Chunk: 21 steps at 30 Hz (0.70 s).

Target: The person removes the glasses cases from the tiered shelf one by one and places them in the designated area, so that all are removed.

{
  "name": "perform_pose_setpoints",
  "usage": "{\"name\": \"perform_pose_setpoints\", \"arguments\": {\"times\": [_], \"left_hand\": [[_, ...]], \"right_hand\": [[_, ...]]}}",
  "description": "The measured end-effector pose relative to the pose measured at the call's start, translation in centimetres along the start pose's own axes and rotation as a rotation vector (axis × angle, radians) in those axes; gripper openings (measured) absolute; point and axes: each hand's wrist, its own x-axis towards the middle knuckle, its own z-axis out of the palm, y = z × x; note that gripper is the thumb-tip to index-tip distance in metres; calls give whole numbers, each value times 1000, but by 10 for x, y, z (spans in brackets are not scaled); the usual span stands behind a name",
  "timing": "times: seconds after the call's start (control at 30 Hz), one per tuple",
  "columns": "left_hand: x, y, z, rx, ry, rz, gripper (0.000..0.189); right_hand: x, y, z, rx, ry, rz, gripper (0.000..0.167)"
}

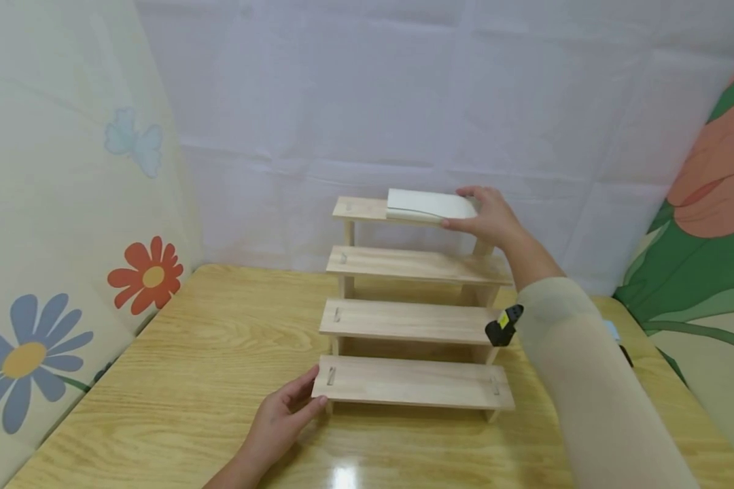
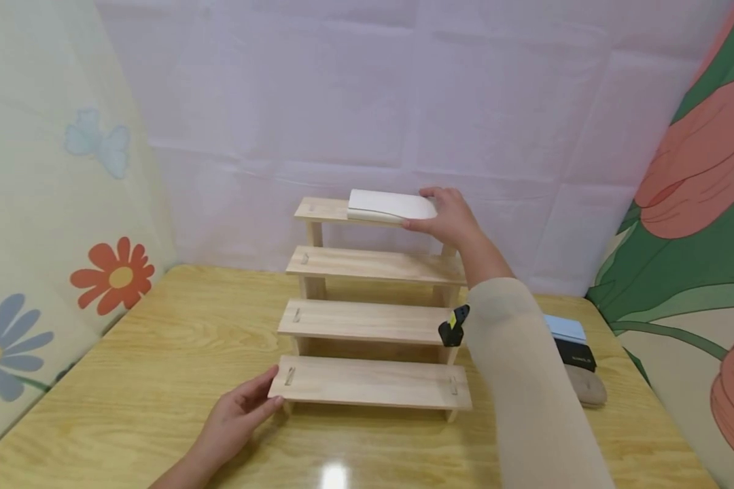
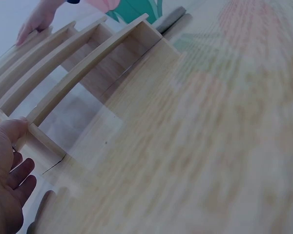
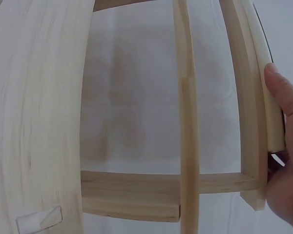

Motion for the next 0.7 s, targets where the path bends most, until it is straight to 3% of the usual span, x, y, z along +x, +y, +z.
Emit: {"name": "perform_pose_setpoints", "arguments": {"times": [0.33,0.7], "left_hand": [[1,1,-1,7,-3,35,54],[2,1,-1,10,-5,15,55]], "right_hand": [[-1,-1,3,10,23,-41,74],[-2,2,8,49,71,-41,71]]}}
